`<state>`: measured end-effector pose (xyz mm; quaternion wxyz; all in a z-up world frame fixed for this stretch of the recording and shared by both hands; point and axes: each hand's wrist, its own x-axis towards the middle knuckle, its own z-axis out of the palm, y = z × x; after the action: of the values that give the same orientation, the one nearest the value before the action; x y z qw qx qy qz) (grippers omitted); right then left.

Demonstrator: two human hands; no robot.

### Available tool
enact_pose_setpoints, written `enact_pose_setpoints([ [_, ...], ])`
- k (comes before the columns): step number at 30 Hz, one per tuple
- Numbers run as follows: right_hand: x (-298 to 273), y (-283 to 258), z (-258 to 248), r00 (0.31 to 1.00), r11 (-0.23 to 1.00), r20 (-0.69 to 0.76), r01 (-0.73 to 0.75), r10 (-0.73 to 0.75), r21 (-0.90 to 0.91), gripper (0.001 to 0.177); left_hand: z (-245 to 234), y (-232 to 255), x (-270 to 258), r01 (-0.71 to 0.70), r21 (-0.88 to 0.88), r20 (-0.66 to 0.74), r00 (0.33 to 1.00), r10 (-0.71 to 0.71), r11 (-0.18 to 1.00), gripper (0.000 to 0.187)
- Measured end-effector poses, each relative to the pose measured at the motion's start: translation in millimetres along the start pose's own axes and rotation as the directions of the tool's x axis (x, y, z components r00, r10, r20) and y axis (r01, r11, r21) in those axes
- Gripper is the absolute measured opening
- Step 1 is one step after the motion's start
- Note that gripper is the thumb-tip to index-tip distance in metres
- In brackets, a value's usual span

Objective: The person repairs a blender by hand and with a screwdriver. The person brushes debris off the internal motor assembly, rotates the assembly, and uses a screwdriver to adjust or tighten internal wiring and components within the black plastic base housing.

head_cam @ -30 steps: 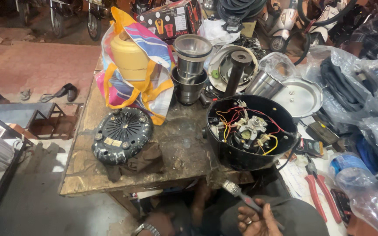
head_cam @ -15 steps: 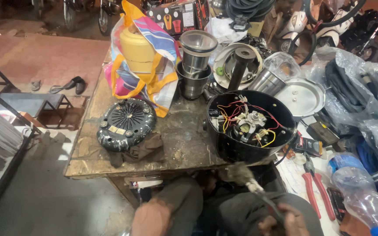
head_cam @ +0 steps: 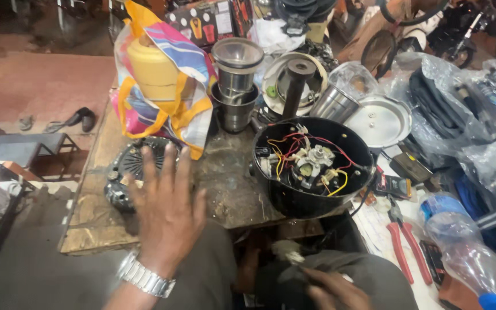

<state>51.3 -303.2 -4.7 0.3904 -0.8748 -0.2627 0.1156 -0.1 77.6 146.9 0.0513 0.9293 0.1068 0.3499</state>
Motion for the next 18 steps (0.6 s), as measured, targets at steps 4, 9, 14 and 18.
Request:
enact_pose_setpoints([
  [4, 37.2, -139.1, -52.2, 0.858, 0.885, -0.242, 0.398, -0.452, -0.243, 0.036, 4.0, 21.5, -51.1, -0.304, -0.252, 0.116, 0.933, 0.341, 0.919, 0.074],
  [9, 68.6, -277.1, -129.0, 0.893, 0.739, -0.356, 0.042, 0.274, 0.673, 0.033, 16.5, -29.0, -90.5, -0.336, -0.063, -0.104, 0.939, 0.328, 0.940, 0.086],
  [14, 60.7, -265.9, -138.2, 0.778, 0.969, -0.588, 0.242, -0.221, -0.045, 0.037, 24.3, -38.7, -35.1, 0.232, 0.019, 0.231, 0.945, -0.230, 0.973, 0.072],
  [18, 71.8, -199.0, -145.2, 0.694, 0.987, -0.719, 0.134, -0.033, 0.083, 0.037, 28.0, 9.0, 39.2, 0.648, -0.601, 0.499, 0.761, -0.414, 0.468, 0.059],
])
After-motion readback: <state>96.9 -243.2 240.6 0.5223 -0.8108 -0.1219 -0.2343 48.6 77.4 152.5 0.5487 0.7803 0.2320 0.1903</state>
